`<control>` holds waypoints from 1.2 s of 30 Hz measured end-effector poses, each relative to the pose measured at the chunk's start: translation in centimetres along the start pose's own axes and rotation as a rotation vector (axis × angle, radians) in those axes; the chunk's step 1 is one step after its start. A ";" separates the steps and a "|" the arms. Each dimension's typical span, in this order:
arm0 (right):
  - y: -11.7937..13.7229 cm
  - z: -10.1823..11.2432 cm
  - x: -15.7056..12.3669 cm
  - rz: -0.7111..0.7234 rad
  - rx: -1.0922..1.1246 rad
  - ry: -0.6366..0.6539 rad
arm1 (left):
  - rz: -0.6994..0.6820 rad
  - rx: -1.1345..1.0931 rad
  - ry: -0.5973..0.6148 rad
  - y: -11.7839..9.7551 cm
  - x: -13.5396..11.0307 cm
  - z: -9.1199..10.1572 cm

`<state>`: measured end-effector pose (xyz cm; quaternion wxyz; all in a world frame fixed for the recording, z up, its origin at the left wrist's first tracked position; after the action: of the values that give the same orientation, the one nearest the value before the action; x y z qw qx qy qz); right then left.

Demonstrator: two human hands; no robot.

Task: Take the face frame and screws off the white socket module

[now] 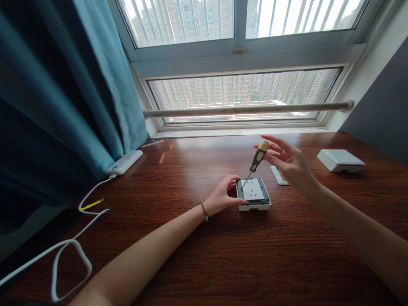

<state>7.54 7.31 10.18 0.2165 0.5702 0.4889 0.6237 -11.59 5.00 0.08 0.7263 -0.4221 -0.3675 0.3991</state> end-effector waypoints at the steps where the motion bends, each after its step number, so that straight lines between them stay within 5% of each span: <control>1: 0.1 -0.1 0.0 -0.008 0.018 0.015 | 0.001 0.000 0.001 0.0 0.0 0.0; 9: -0.5 0.5 0.2 0.033 -0.107 -0.093 | -0.005 -0.002 0.001 0.1 0.0 0.0; 17: 0.3 -0.1 0.0 0.000 0.008 0.014 | -0.008 0.014 0.001 -0.1 0.1 0.0; 26: -0.2 0.4 0.2 0.040 -0.067 -0.092 | 0.009 -0.001 -0.002 -0.1 0.1 0.0; 36: 0.1 -0.2 -0.1 -0.075 0.156 -0.026 | 0.008 -0.011 -0.004 -0.2 0.0 0.0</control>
<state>7.36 7.14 10.23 0.2010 0.5747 0.5539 0.5679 -11.52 4.94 0.23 0.7215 -0.4269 -0.3696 0.4007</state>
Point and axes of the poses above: each hand's wrist, its own x-axis towards the middle knuckle, its own z-axis out of the back of the hand, y = z × x, the point moved 2 cm from there along x, towards the middle knuckle, and after that the axes turned 14 degrees about x, right-handed, at the moved point
